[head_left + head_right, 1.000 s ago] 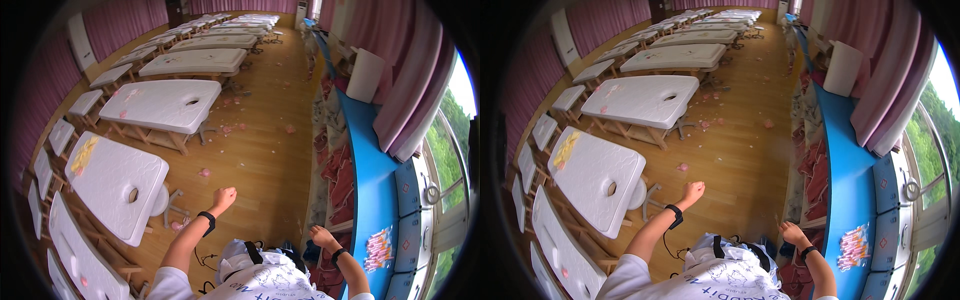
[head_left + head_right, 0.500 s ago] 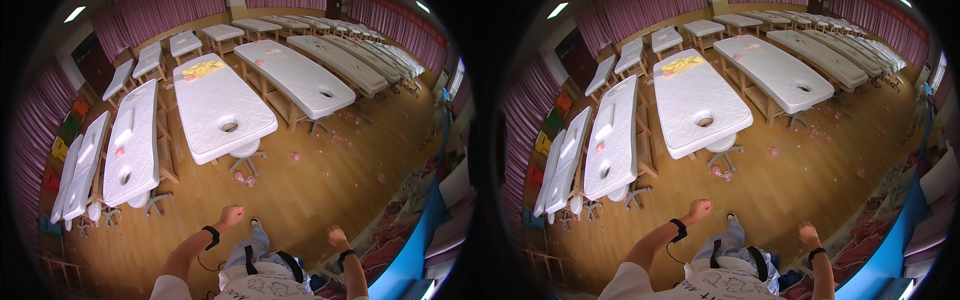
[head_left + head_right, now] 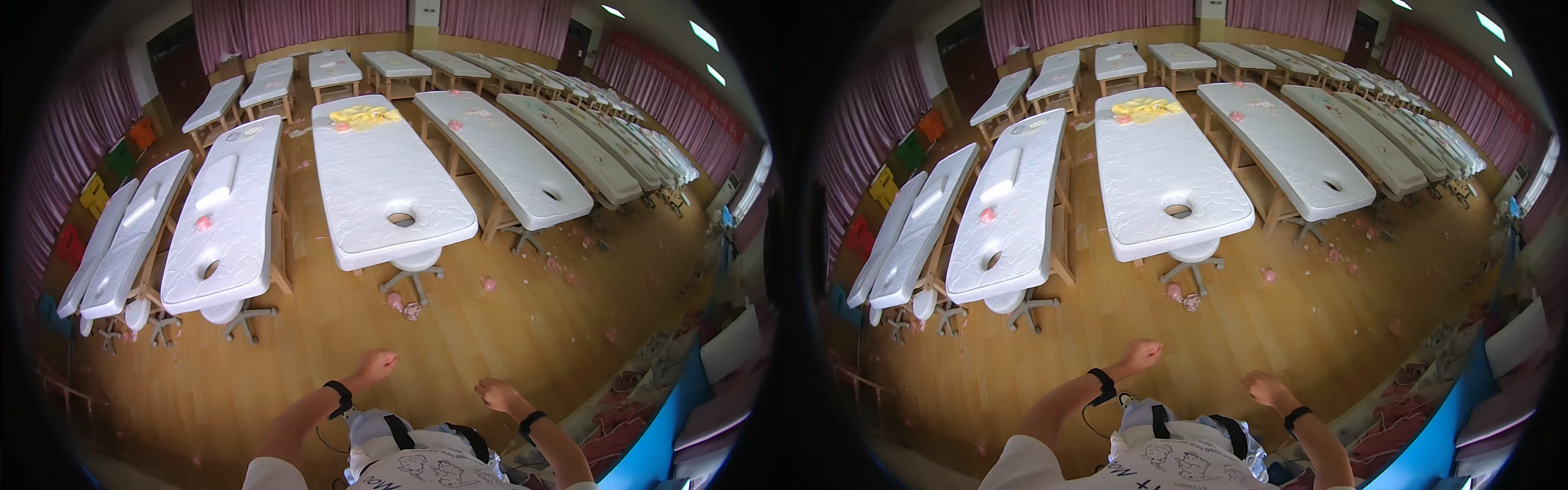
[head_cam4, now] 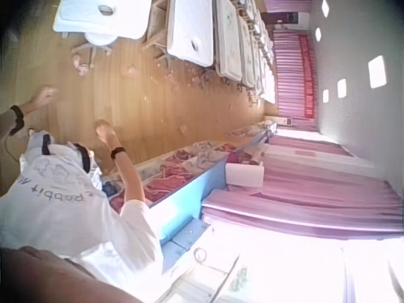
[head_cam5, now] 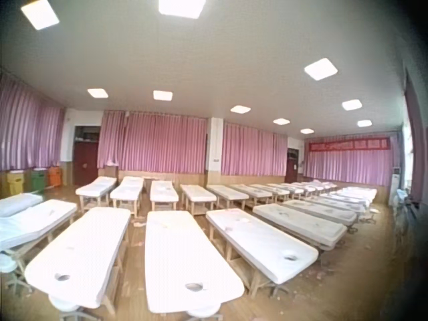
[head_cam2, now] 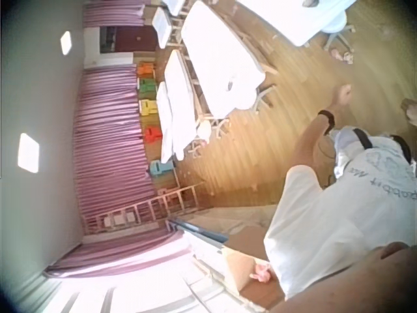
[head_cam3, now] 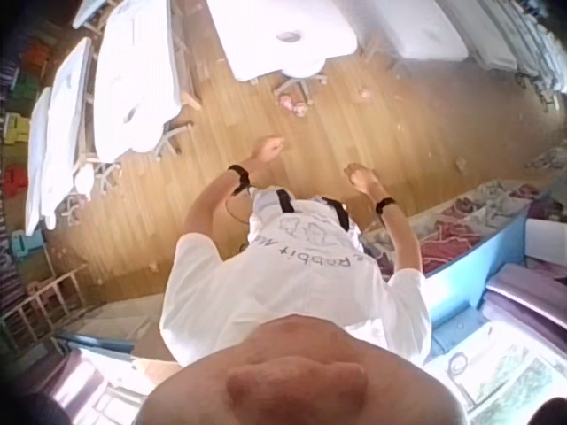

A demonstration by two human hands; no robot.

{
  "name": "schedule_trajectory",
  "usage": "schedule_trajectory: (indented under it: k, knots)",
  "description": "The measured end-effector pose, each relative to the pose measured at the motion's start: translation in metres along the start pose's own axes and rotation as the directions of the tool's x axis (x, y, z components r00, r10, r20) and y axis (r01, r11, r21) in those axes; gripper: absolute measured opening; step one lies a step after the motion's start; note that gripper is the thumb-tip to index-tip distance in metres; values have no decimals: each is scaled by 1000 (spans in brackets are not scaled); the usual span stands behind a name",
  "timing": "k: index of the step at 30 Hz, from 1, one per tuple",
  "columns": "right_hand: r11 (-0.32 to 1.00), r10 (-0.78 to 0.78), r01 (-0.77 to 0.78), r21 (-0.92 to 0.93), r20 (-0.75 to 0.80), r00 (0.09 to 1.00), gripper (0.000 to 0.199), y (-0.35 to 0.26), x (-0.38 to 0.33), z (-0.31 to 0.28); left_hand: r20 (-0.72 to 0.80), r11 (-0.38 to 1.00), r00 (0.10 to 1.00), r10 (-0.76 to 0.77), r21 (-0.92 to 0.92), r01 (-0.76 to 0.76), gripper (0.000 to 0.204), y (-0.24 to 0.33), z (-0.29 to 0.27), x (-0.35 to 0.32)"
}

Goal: The person pushes and aligns several massage beds in a large room, then places a pillow on one of the beds.

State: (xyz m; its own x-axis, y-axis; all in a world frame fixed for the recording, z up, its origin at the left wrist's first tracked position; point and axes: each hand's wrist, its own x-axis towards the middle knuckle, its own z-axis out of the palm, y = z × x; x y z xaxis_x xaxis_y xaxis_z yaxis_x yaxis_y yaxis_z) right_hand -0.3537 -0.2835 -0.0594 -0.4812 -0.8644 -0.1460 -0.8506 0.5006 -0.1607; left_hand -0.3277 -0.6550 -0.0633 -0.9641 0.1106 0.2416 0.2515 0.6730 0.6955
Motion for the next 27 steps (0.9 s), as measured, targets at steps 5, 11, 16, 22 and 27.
schedule_trajectory:
  k: [5,11,16,22,27]
  knots:
    - [990,114,-109,-85,50,992,18,-11,26,4,7,999,999,-45,17,45,31,-34,-41,-19]
    - [959,270,-271,-84,-15,963,19,-31,56,-3,34,1000,999,-5,31,3,31,-93,-81,-19]
    - [989,136,-133,-58,53,989,18,-59,125,5,-37,989,993,-112,97,115,28,-148,-132,-42]
    - [987,-155,162,-24,184,971,19,-84,239,2,-165,975,973,-161,128,183,25,-177,-203,-88]
    - [968,-248,248,27,225,942,19,-111,341,-8,-284,928,912,-294,143,344,19,-203,-234,-165]
